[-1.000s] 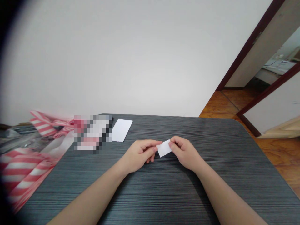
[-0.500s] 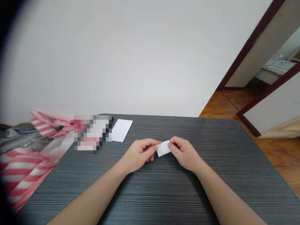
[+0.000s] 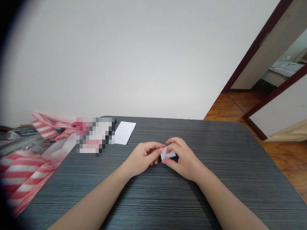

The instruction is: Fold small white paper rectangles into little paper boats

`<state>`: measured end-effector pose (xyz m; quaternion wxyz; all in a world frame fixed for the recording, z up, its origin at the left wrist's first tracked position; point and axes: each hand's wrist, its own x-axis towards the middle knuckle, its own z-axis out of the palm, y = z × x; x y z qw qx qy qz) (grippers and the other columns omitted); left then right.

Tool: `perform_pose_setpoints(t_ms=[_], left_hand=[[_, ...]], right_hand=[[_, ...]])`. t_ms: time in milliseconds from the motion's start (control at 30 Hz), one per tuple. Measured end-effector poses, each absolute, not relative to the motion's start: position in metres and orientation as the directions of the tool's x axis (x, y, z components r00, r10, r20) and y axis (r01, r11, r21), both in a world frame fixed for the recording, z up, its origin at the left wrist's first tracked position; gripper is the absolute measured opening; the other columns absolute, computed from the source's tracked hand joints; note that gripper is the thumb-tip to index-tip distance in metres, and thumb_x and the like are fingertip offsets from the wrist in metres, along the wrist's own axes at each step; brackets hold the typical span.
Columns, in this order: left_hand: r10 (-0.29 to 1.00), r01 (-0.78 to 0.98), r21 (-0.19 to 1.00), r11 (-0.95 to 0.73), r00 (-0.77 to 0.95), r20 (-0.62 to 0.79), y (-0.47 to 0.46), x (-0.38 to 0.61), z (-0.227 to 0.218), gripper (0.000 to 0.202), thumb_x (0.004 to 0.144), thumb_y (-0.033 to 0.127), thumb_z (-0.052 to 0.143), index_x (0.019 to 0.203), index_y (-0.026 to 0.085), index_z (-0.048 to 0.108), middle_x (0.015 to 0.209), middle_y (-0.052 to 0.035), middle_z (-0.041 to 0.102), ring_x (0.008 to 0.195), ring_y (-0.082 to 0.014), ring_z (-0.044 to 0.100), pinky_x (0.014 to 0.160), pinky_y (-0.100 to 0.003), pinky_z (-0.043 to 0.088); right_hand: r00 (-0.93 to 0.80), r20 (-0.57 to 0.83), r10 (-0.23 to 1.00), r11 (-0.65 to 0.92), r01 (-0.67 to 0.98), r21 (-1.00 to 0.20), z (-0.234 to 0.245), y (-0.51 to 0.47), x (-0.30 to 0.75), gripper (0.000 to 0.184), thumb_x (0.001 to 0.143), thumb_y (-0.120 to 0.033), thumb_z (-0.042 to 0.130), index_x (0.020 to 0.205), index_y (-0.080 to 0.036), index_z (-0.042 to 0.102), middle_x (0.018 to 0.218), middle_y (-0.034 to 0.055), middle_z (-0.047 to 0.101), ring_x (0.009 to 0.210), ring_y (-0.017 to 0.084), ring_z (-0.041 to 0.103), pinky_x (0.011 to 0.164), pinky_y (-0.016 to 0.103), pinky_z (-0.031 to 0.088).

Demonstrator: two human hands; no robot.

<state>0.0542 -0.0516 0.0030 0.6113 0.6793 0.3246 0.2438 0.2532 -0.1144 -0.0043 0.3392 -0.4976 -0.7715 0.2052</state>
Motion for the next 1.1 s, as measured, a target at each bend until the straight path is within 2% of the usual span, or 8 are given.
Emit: perform_pose_setpoints(t_ms=[200,500,667,767,933,1100], left_hand=[[0.736,0.103,0.995,-0.013,0.674,-0.06,-0.052,0.055,0.001,0.028,0.091,0.027,0.055,0.112,0.015,0.069,0.061,0.0018,0.06,0.053,-0.0086,0.053,0.051,-0.02,0.044],[0.729,0.063,0.997,0.053,0.679,-0.082,-0.052,0.056,0.0,0.027,0.087,0.022,0.058,0.112,0.014,0.067,0.068,0.0004,0.062,0.056,-0.0087,0.054,0.052,-0.02,0.046],[0.736,0.041,0.996,0.085,0.671,-0.09,-0.052,0.057,-0.006,0.031,0.087,0.021,0.058,0.117,0.015,0.063,0.075,-0.0007,0.065,0.057,-0.009,0.055,0.053,-0.021,0.047],[0.744,0.05,0.997,0.054,0.664,-0.074,-0.052,0.058,-0.009,0.027,0.087,0.022,0.057,0.113,0.015,0.063,0.077,-0.0015,0.066,0.059,-0.0098,0.057,0.056,-0.022,0.048],[0.768,0.106,0.992,-0.076,0.64,-0.01,-0.052,0.056,-0.007,0.019,0.09,0.024,0.056,0.104,0.016,0.066,0.088,-0.0046,0.072,0.072,-0.0134,0.062,0.065,-0.025,0.049],[0.774,0.126,0.979,-0.158,0.632,0.044,-0.052,0.054,-0.003,0.021,0.092,0.031,0.055,0.102,0.017,0.068,0.091,-0.0055,0.072,0.082,-0.017,0.065,0.073,-0.028,0.049]], right_hand=[[-0.264,0.328,0.907,0.421,0.605,-0.676,-0.005,-0.113,0.253,0.016,0.084,-0.018,0.07,0.092,-0.023,0.057,0.112,0.0078,0.057,0.099,0.021,0.058,0.087,0.036,0.046],[-0.255,0.351,0.901,0.433,0.567,-0.701,-0.005,-0.113,0.254,0.01,0.088,-0.019,0.066,0.095,-0.023,0.06,0.107,0.0072,0.058,0.095,0.02,0.059,0.083,0.034,0.047],[-0.21,0.347,0.914,0.404,0.541,-0.737,-0.005,-0.112,0.253,0.006,0.093,-0.018,0.058,0.094,-0.023,0.061,0.102,0.0067,0.062,0.091,0.02,0.06,0.08,0.034,0.048],[-0.165,0.34,0.926,0.373,0.541,-0.754,-0.007,-0.113,0.252,0.008,0.093,-0.017,0.056,0.095,-0.023,0.061,0.1,0.0062,0.063,0.089,0.02,0.06,0.08,0.034,0.048],[-0.096,0.265,0.959,0.269,0.592,-0.76,-0.011,-0.114,0.25,0.014,0.091,-0.021,0.059,0.104,-0.023,0.059,0.09,0.0035,0.064,0.072,0.017,0.058,0.067,0.03,0.048],[-0.1,0.249,0.963,0.259,0.593,-0.763,-0.009,-0.112,0.25,0.017,0.092,-0.026,0.06,0.108,-0.023,0.063,0.095,0.0047,0.069,0.079,0.019,0.064,0.071,0.032,0.05]])
